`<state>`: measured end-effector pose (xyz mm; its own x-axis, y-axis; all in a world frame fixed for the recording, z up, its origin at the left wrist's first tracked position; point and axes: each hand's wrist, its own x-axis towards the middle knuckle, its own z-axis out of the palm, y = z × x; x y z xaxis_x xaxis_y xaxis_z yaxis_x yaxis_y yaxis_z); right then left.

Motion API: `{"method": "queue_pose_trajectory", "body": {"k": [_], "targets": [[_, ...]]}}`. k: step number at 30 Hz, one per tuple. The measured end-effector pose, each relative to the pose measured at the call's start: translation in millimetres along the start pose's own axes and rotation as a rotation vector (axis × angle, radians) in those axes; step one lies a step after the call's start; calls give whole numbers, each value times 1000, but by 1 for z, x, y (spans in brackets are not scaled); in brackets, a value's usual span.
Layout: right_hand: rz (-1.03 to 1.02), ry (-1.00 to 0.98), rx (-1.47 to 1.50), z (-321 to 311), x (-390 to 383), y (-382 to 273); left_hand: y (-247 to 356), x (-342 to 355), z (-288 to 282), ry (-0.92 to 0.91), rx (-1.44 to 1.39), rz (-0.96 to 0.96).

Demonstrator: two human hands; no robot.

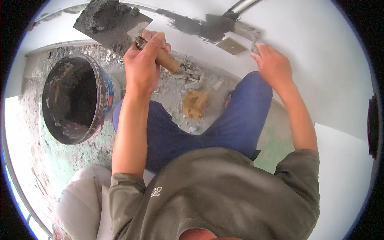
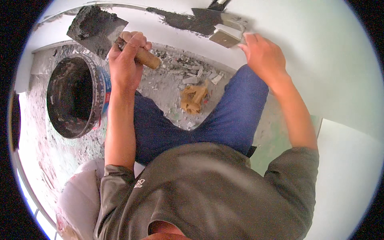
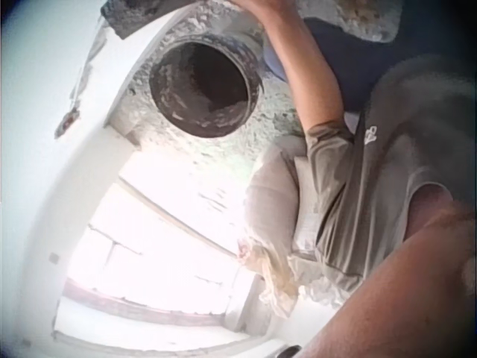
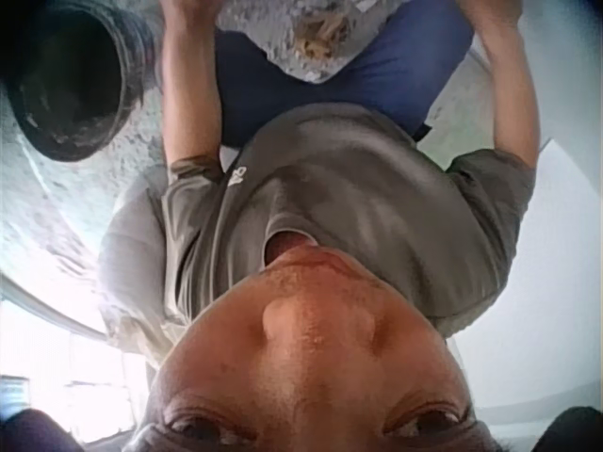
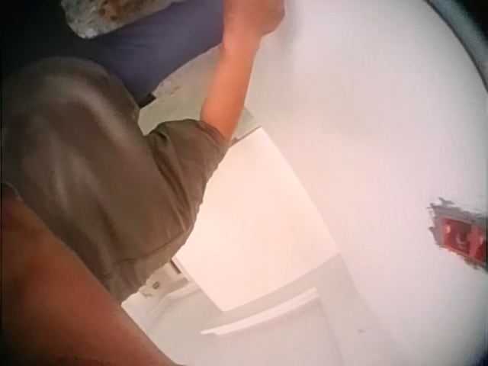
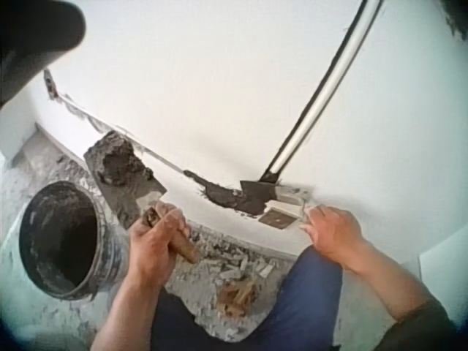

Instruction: Applying mortar to a channel in a wall using a trowel and a hawk.

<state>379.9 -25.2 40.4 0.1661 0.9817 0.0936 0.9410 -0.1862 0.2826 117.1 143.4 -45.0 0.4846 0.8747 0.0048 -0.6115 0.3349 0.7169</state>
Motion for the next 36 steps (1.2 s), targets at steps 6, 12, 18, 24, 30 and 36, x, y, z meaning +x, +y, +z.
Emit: {"method": "queue_pose_trajectory", "body": {"k": [6,12,18,24,30,36], "targets": [[-70,-62,9,-2,0,-4,1,1,-4,19,-35,33],[-12,-164,-63,-14,16,-2,1,-1,-2,29,-18,13],[-36,-132,0,-12,7,-11,7,-8,-8,86,-21,26],[-37,-287,36,10,43,-39,5,-5,-3,101,23,-15],[7,-230,-31,-1,36,-35,6,-8,-9,108,34,40],[-23,-160,18,9,21,-26,14,-9,-9,111,34,6]]}}
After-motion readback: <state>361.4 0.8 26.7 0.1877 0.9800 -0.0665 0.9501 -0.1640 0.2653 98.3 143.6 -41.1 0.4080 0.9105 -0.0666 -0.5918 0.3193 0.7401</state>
